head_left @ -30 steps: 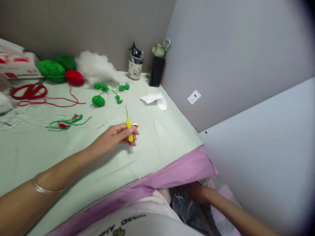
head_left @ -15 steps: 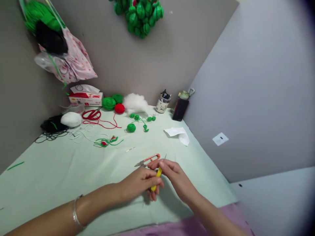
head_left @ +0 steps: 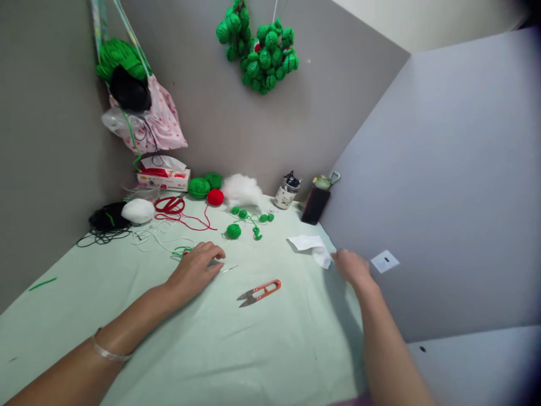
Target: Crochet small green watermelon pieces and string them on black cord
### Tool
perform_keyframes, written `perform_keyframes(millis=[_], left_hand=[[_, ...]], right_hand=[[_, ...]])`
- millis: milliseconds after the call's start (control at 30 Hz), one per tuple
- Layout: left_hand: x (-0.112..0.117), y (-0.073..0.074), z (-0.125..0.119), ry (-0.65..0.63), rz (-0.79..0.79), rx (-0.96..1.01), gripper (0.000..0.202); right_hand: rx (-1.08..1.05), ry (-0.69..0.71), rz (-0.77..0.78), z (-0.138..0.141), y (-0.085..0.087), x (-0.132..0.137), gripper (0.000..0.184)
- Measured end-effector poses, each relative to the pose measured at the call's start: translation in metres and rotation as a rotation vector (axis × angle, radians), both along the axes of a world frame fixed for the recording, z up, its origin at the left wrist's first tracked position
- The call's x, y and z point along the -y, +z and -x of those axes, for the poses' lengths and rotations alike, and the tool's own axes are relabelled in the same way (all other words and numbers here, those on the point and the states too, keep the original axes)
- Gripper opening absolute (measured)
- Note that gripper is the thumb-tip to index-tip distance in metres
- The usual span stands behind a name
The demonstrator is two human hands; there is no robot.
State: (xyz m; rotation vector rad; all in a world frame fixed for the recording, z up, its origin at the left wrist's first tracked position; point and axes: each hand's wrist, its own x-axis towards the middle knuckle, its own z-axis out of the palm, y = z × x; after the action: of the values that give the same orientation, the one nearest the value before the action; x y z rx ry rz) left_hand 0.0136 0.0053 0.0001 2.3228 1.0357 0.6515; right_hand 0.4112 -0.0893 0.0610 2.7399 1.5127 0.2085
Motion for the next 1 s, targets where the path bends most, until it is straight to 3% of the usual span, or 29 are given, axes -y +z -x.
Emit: perform_keyframes(millis=[133,333,400,500,667,833,1000], left_hand=[[0.000,-0.009,-0.008,-0.028,-0.070,-0.094,0.008],[0.002,-0.017,-0.022,-0.051,-0.164,-0.158,0.017],[0.003,-0.017,-0.022,-0.036,-0.176,-0.162,0.017],[0.004,-0.018,-0.019,-0.015,-0.185,-0.109,0.014],[0.008,-0.015,-0.012,-0.010,-0.140,0.031,0.011],[0.017,-0.012,-0.012,-0.027,-0.018,0.088,0.011],[0.017,-0.014,-0.011,-0.049,-0.006,0.105,0.011]], right_hand=[[-0.041,0.067,0.010,0.026,0.001,-0.005,0.028],[-0.249,0.566,0.020,0.128,0.004,-0.026,0.020],[-0.384,0.811,0.003,0.159,-0.004,-0.030,0.023],[-0.388,0.983,0.050,0.190,-0.022,-0.037,0.028],[-0.372,0.956,0.023,0.203,-0.043,-0.043,0.018],[-0.428,0.943,-0.002,0.197,-0.046,-0.038,0.018],[-0.426,0.939,-0.019,0.194,-0.047,-0.035,0.019]])
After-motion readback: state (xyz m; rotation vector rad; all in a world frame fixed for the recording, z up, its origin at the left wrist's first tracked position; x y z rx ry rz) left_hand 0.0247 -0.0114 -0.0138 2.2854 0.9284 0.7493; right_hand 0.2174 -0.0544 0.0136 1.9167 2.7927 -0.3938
